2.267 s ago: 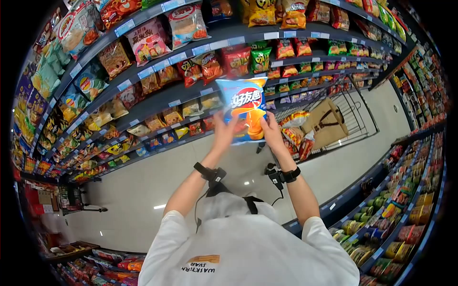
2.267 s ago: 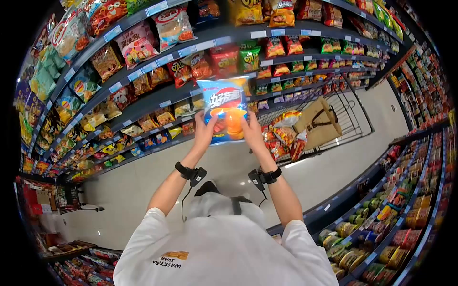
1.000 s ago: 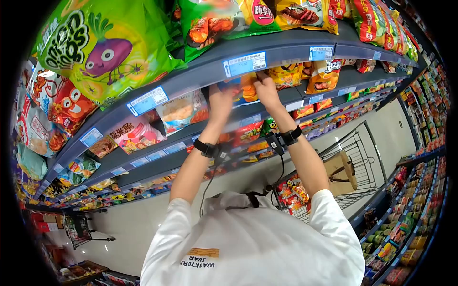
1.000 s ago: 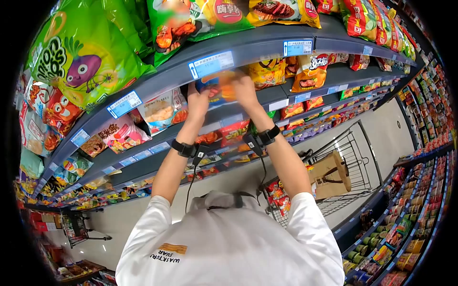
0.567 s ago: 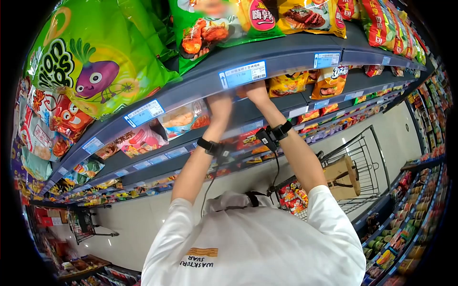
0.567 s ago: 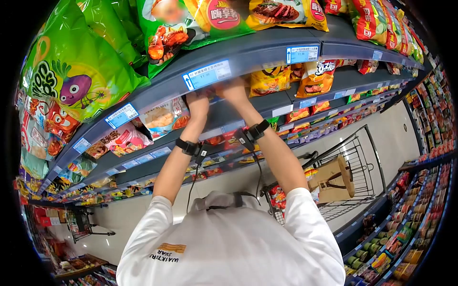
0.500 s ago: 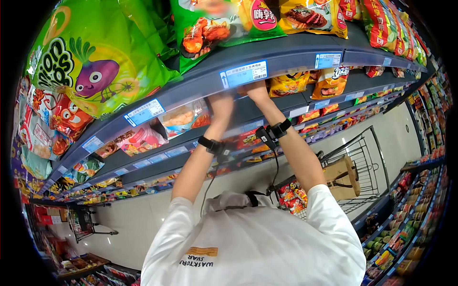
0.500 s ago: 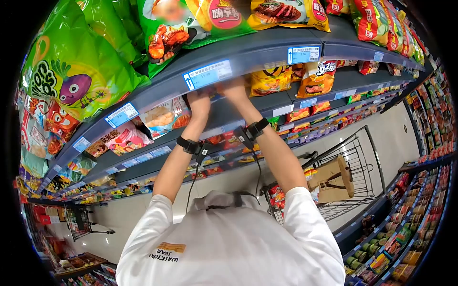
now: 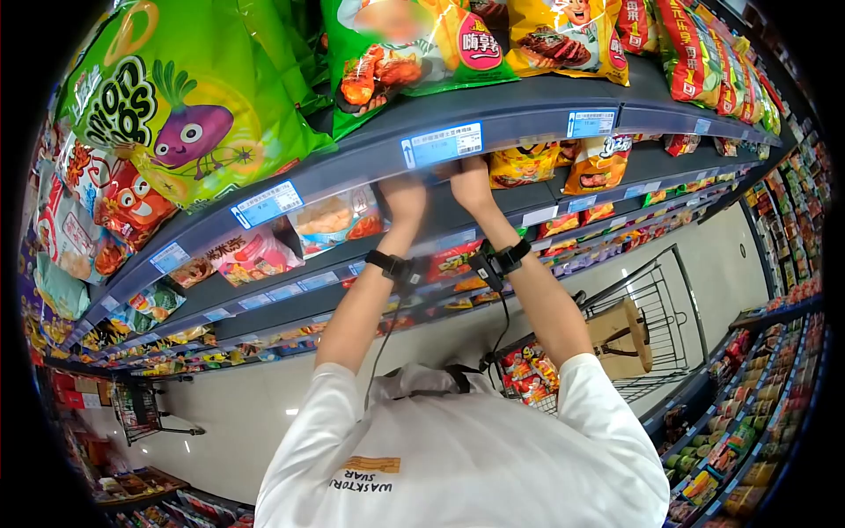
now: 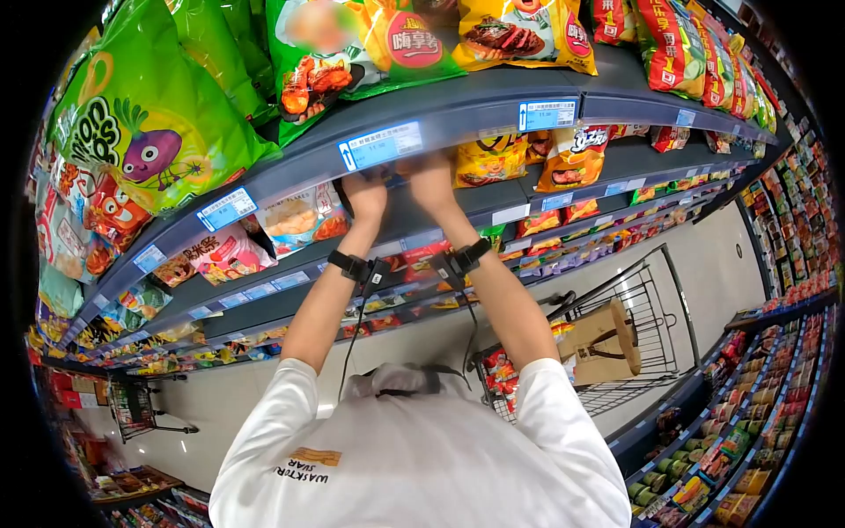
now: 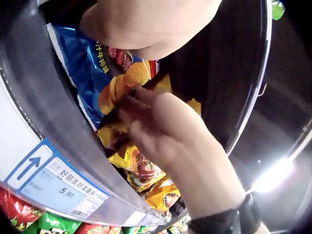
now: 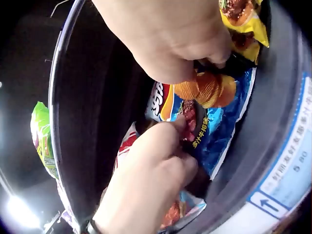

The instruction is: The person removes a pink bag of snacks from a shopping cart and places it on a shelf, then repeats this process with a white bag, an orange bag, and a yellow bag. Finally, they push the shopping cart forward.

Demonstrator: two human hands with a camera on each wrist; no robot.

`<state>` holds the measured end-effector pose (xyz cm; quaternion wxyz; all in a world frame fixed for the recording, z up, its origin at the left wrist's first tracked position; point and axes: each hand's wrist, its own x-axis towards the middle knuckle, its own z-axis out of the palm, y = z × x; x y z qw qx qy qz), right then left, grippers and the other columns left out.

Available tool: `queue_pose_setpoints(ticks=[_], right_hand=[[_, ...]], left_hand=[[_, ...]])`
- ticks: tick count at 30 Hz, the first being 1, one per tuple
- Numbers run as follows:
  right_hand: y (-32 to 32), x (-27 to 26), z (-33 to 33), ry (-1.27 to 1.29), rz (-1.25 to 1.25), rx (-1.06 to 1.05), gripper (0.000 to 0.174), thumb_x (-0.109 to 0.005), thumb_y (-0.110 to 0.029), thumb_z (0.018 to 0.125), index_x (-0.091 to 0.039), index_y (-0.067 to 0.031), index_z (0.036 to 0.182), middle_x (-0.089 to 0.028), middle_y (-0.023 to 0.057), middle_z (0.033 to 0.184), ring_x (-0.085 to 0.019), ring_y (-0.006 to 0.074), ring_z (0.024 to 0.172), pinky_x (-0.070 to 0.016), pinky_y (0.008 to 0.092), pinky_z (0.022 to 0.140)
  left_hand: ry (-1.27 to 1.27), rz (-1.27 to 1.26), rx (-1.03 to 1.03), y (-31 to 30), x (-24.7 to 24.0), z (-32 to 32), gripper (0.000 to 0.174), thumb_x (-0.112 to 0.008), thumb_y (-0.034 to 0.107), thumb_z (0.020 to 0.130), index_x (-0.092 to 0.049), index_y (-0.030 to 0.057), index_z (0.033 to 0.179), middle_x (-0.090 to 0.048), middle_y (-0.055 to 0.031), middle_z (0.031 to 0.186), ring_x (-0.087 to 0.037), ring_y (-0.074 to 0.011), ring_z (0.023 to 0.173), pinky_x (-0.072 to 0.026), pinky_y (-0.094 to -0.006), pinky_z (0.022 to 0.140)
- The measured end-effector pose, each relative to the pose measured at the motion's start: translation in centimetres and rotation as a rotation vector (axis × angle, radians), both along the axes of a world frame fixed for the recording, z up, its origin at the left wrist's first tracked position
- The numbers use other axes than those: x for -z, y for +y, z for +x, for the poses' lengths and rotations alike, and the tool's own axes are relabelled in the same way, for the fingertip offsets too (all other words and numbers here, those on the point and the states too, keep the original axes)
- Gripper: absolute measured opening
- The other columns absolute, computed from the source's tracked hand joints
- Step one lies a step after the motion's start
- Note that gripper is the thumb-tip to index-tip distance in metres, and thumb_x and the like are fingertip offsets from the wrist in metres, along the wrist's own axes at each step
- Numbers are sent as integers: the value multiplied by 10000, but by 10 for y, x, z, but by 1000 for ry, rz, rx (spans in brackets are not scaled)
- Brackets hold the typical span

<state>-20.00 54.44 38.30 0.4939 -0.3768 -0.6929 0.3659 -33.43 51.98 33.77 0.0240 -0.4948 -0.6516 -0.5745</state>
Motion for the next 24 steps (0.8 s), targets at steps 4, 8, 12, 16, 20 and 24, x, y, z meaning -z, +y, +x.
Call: queue_pose_setpoints(ticks=[4,8,12,16,20,24], right_hand=[[-16,15,18,-104,245,19,300,-582,-45,862,-552,22,1152,-612,242,1065,-615,350,979,-486,347,825],[-57,27,31,-80,218,65,395,-558,-36,902,-496,3,1290,-574,206,1220,-602,283,1021,-467,311,839],[-119,38,59,-43,135,101,392,-526,-18,923,-487,10,1312,-548,170,1305,-566,201,1115,-450,279,881],[-194,59,91,33,69,182,351,-492,26,910,-523,5,1260,-572,155,1241,-607,194,1000,-470,277,851],[-287,116,124,29,-197,388,304,-485,23,892,-554,13,1189,-625,137,1037,-622,208,919,-489,305,818],[-396,182,155,-64,-404,582,275,-536,-38,875,-581,4,1143,-638,177,1024,-628,279,952,-488,355,822]], left_hand=[[60,158,24,-44,-40,34,310,-565,62,820,-523,-44,1108,-523,-253,1125,-487,-426,1052,-373,-515,912],[135,128,82,-98,-45,64,324,-606,27,833,-525,-1,1145,-440,-213,1326,-446,-381,1194,-381,-433,964],[-51,2,338,-150,-24,85,213,-605,12,847,-586,8,1058,-493,-178,1289,-503,-347,1142,-421,-403,941],[99,59,515,-188,20,101,98,-601,18,868,-625,11,962,-574,-153,1172,-555,-313,1072,-450,-382,889],[-12,-70,826,-248,60,132,120,-574,24,865,-631,4,968,-621,-148,1042,-583,-324,999,-450,-390,871],[-84,-440,1201,-317,126,162,148,-532,44,877,-632,-10,972,-634,-169,970,-603,-338,913,-470,-389,805]])
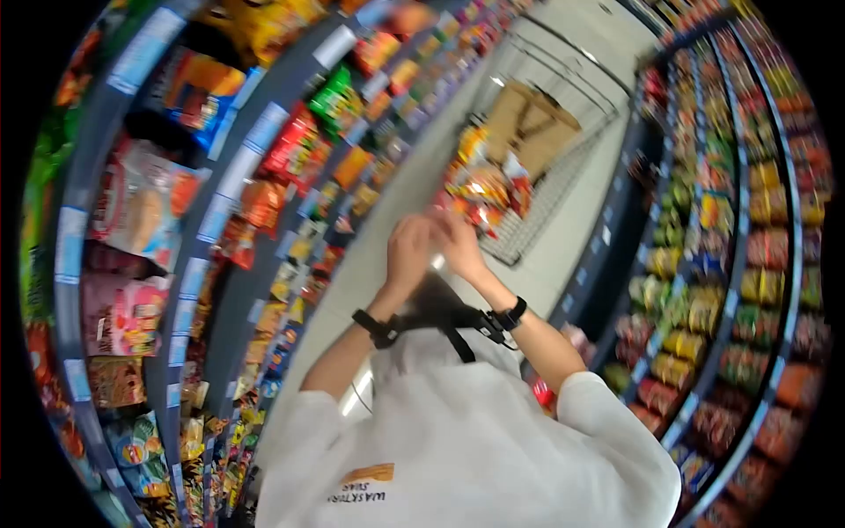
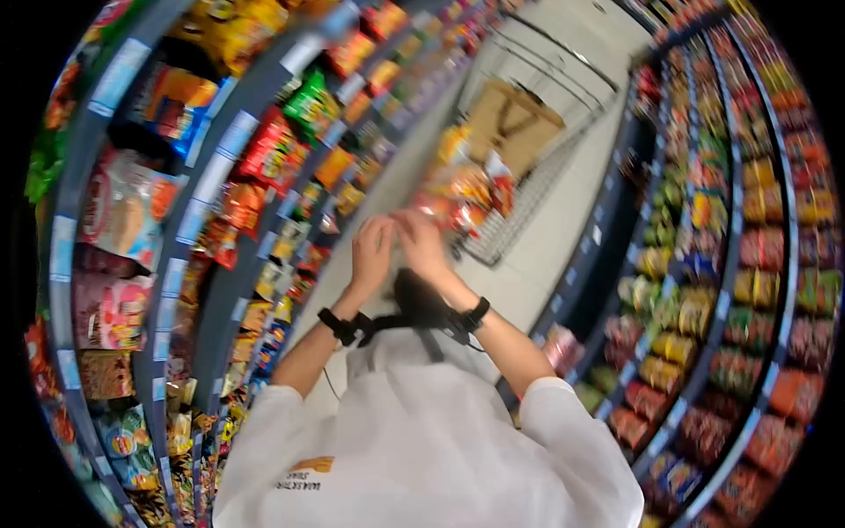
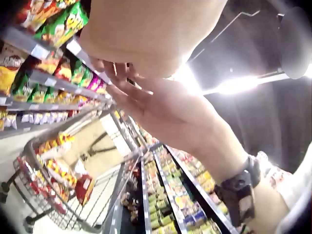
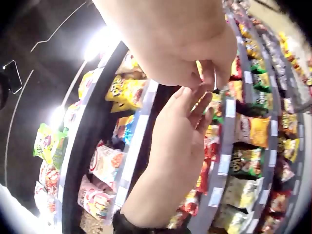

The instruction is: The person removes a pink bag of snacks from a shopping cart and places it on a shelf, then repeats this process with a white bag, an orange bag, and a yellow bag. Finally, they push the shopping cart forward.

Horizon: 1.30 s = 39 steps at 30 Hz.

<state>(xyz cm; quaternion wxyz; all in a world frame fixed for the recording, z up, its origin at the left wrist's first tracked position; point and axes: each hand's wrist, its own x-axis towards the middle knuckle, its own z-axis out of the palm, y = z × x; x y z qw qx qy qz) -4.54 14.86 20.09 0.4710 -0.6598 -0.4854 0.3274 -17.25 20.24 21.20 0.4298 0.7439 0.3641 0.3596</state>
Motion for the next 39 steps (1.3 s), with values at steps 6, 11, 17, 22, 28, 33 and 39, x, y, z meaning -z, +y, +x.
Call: queue_pose_setpoints(ticks=[6,11,17,22,28,33,39], right_hand=[[-142,61,39,27,-233,80,255,-556,-86,886,-611,7,1116,-671,180,990,-658,295,921,-499,352,826],[-205,70,66,209,-340,103,254,-551,-146,949,-599,3,1149,-676,97,1019,-627,151,933,-495,299,831],[-256,101,103,228,-297,124,246,-555,-160,938,-608,3,1114,-679,119,961,-629,176,871,-496,301,787],[-275,110,146,232,-314,187,266,-529,-158,919,-601,8,1115,-666,188,983,-646,291,893,-497,357,797],[-241,109,201,303,-257,124,296,-516,-216,931,-615,-9,1118,-669,174,999,-646,297,941,-493,364,814],[-183,138,225,545,-207,197,290,-523,-231,953,-609,-18,1131,-675,95,977,-639,171,849,-502,298,743],[-162,168,250,658,-320,439,272,-524,-178,970,-570,4,1166,-659,70,974,-621,131,838,-501,263,729]], left_hand=[[50,-420,314,-113,78,36,159,-558,77,913,-635,-10,1022,-691,-138,934,-666,-212,855,-506,-326,756],[102,-533,446,-158,70,57,182,-586,99,894,-651,0,1031,-696,-130,976,-666,-207,872,-513,-318,776],[293,-489,526,-189,98,101,208,-602,116,871,-657,-6,1029,-686,-161,971,-669,-271,882,-515,-356,767],[428,-431,535,-217,97,165,233,-603,125,868,-649,0,1059,-687,-163,969,-669,-289,893,-517,-366,772],[339,-552,531,-184,116,204,244,-599,108,869,-620,-6,1084,-670,-149,990,-649,-235,930,-498,-332,824],[287,-668,544,-108,161,230,237,-596,120,919,-582,-22,1108,-652,-75,995,-627,-147,884,-502,-276,795],[426,-883,355,1,191,326,353,-641,212,894,-552,-13,1152,-646,-97,996,-628,-169,877,-513,-291,755]])
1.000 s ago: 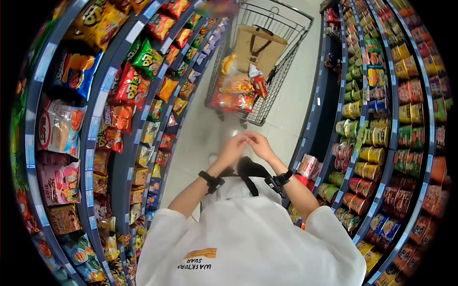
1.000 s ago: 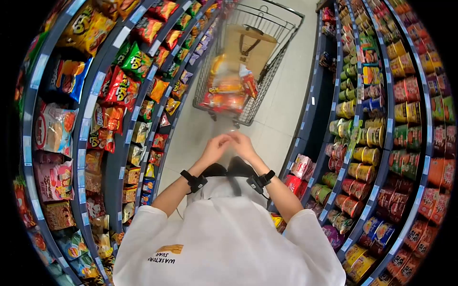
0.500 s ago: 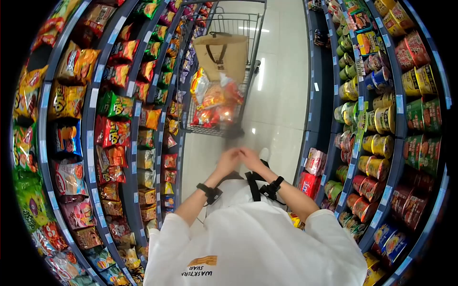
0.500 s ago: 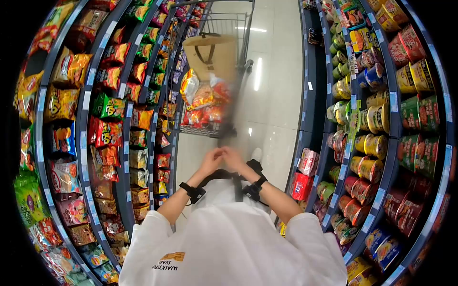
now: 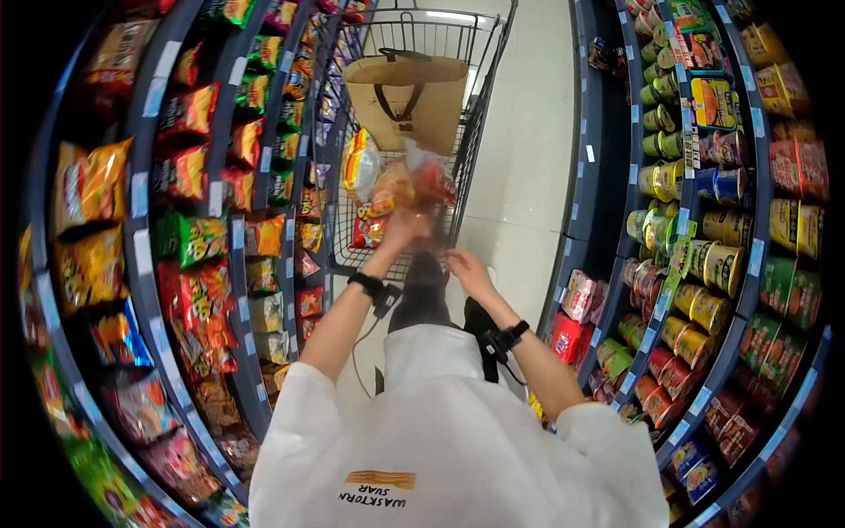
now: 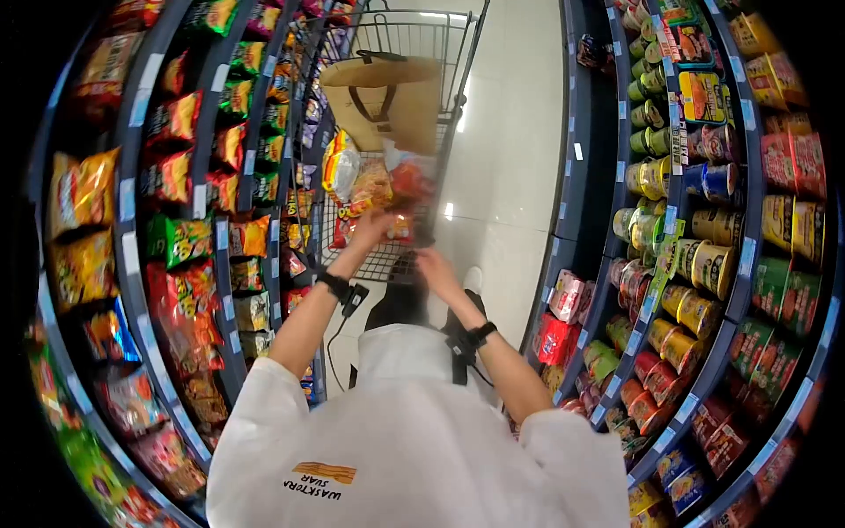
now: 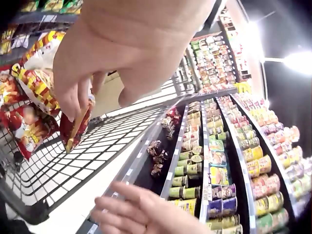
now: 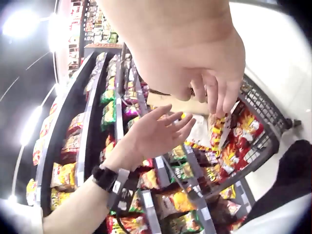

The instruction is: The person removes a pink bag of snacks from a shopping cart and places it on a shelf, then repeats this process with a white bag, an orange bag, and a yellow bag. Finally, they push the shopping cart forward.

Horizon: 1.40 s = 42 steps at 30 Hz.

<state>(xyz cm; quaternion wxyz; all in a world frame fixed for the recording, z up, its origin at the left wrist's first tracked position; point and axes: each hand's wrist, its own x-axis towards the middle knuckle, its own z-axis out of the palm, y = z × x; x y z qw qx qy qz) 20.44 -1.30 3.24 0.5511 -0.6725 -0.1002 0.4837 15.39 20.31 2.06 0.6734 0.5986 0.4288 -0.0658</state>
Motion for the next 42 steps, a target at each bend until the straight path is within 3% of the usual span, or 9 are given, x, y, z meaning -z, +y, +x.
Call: queue_pose_setpoints(ticks=[5,9,15,21,30,32,37,40,42], right_hand=[[-5,10,3,-61,-248,124,268,-519,-143,974,-560,4,1195,-657,91,1024,-619,138,940,-485,263,822],[8,0,-5,-32,-359,136,284,-525,-162,977,-554,10,1201,-660,93,1042,-622,149,971,-478,269,852],[45,-36,-7,-143,-422,36,270,-540,-180,967,-577,2,1164,-676,108,1024,-629,147,972,-486,272,828],[67,-58,19,-127,-472,-93,269,-555,-174,957,-587,3,1157,-675,132,1018,-630,168,982,-482,287,848],[82,-60,89,-270,-139,-101,329,-589,-153,935,-536,-10,1227,-654,104,1047,-620,164,951,-497,294,845],[89,-66,103,-329,-95,-116,481,-631,-120,900,-446,-22,1332,-594,164,1171,-594,228,1058,-514,333,859],[96,-89,101,-21,213,-194,698,-645,-149,896,-246,-58,1461,-471,201,1322,-491,251,1198,-503,350,899],[75,-137,87,155,192,-447,629,-652,-157,882,-321,-37,1404,-536,116,1254,-527,188,1128,-461,355,951],[51,-124,79,77,328,-549,587,-676,-163,863,-375,-19,1347,-562,84,1216,-549,162,1085,-446,339,959]], left_hand=[[8,-444,-331,48,117,81,184,-643,181,841,-649,29,944,-674,-82,868,-666,-183,715,-540,-350,605],[243,-337,-238,67,65,137,187,-628,223,839,-633,37,864,-669,-85,799,-675,-241,642,-546,-374,567],[597,3,-46,64,146,135,946,-853,390,622,-422,-110,1300,-501,-256,1331,-573,-355,1139,-495,-411,908],[545,67,-60,66,183,106,829,-881,303,593,-506,-96,1214,-596,-232,1201,-602,-326,1086,-500,-373,876],[62,216,-197,72,40,36,774,-812,77,707,-374,-8,1339,-584,-155,1189,-620,-204,1003,-556,-339,783],[-358,-147,-406,61,-2,16,862,-774,62,759,-221,29,1419,-582,-136,1196,-609,-197,1027,-540,-360,853],[-326,72,-354,20,-51,-43,1027,-860,335,680,-258,-28,1429,-475,-159,1331,-453,-240,1240,-339,-348,1074],[-354,49,-439,-43,-184,-74,983,-856,297,696,-283,-22,1428,-468,-132,1357,-459,-204,1234,-350,-336,1066],[-379,62,-508,-87,-174,-93,936,-848,273,710,-307,-17,1416,-493,-114,1339,-480,-185,1215,-367,-333,1055]])
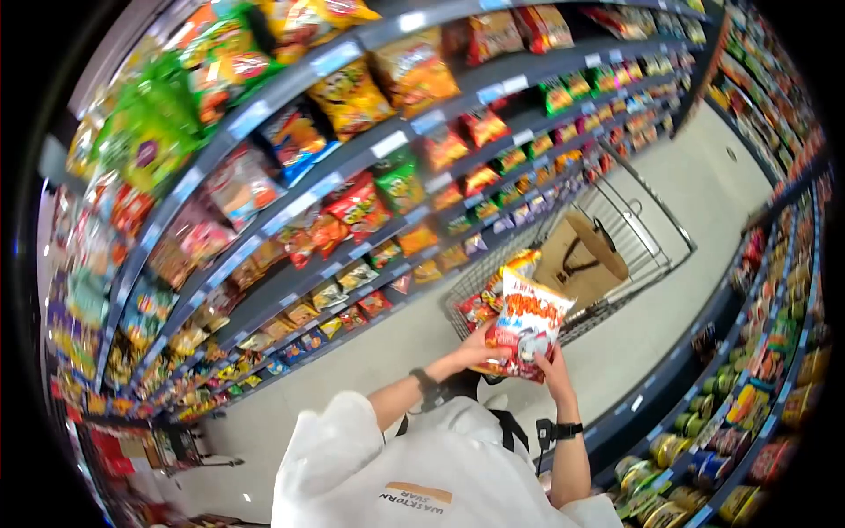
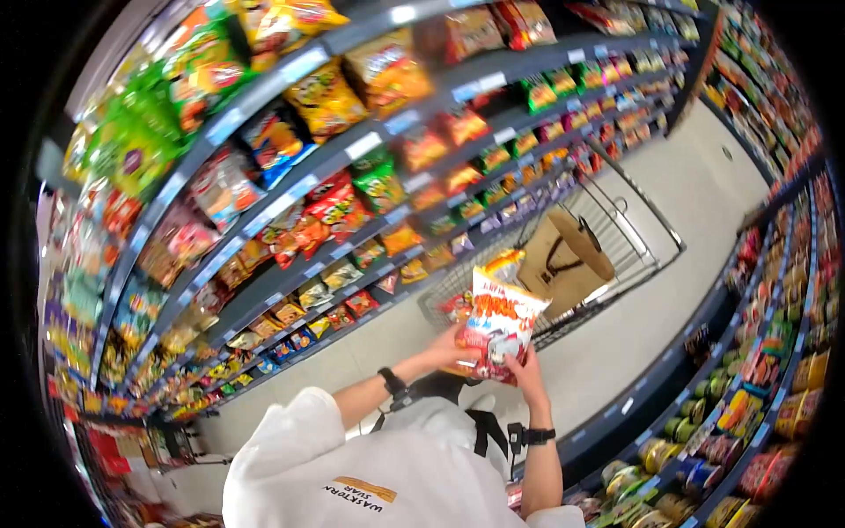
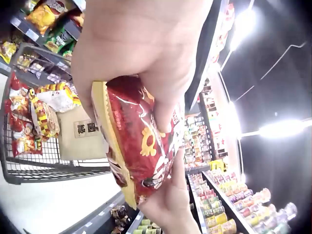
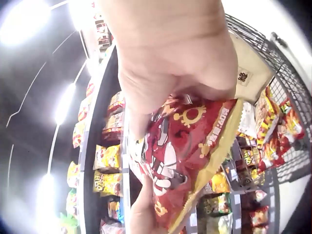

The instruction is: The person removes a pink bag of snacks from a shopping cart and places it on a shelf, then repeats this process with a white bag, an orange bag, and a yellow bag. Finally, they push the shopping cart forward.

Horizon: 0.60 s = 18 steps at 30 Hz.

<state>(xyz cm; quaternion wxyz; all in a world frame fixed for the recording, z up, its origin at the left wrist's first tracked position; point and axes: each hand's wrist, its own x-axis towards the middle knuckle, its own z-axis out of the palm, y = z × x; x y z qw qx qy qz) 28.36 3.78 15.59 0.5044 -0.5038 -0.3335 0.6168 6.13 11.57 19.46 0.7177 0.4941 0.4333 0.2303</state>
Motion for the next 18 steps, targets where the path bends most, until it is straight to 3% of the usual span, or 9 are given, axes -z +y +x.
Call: queue_pose_setpoints(ticks=[1,5,7,8,9,11,14,15,18], right_hand=[[-11,-15,-8,33,-14,-38,542,-673,-197,868,-431,-6,1313,-563,87,1221,-533,161,1108,-421,324,971],[-32,-16,-33,2,22,-100,522,-718,-144,824,-474,-4,1263,-603,80,1162,-578,150,1032,-469,312,907],[-35,-10,-44,-63,85,-127,524,-731,-125,810,-483,-3,1256,-607,80,1159,-585,152,1022,-479,308,891],[-40,-13,-49,-69,105,-124,553,-744,-125,797,-474,2,1263,-606,83,1159,-585,153,1024,-476,310,896],[-42,-23,-59,-70,126,-122,583,-758,-124,784,-465,6,1271,-606,86,1159,-585,155,1026,-474,311,901],[-48,-39,-75,-75,119,-148,680,-776,-112,760,-422,10,1327,-591,95,1188,-578,162,1048,-470,314,913],[-54,-47,-96,-113,128,-223,761,-765,-101,759,-361,9,1393,-554,113,1252,-552,180,1107,-453,322,944],[-51,-42,-104,-15,204,-276,781,-726,-91,786,-304,9,1435,-511,123,1311,-512,191,1167,-421,326,986],[-56,-68,-144,68,250,-230,677,-655,-95,847,-323,3,1429,-506,109,1316,-491,180,1178,-392,320,1006]], left_hand=[[-8,2,-5,-17,1,-9,941,-852,275,704,-307,-20,1412,-502,-118,1330,-488,-188,1209,-371,-336,1053],[-5,59,-21,-63,17,-44,956,-840,268,720,-263,-37,1418,-516,-151,1309,-515,-207,1197,-408,-344,1029],[-58,8,-94,-79,-3,-57,933,-819,262,746,-251,-33,1424,-519,-150,1305,-512,-211,1200,-419,-351,1019],[-82,-21,-130,-85,-13,-61,921,-808,260,759,-245,-30,1428,-520,-149,1302,-511,-214,1201,-425,-354,1015],[-172,8,-234,-89,11,-67,833,-769,254,804,-283,-31,1416,-535,-142,1285,-529,-209,1172,-446,-356,993],[-133,81,-285,-97,-4,-75,762,-751,256,823,-335,-33,1391,-557,-129,1257,-547,-196,1139,-458,-344,975],[-65,79,-395,-115,-30,-98,624,-721,247,853,-434,-29,1333,-600,-101,1198,-574,-160,1080,-474,-327,939],[-69,105,-419,-122,-31,-107,611,-718,243,856,-440,-25,1330,-604,-98,1191,-574,-154,1077,-475,-325,934],[-44,100,-493,-147,-54,-141,581,-695,236,873,-442,-5,1337,-604,-89,1195,-571,-145,1072,-468,-320,937]])
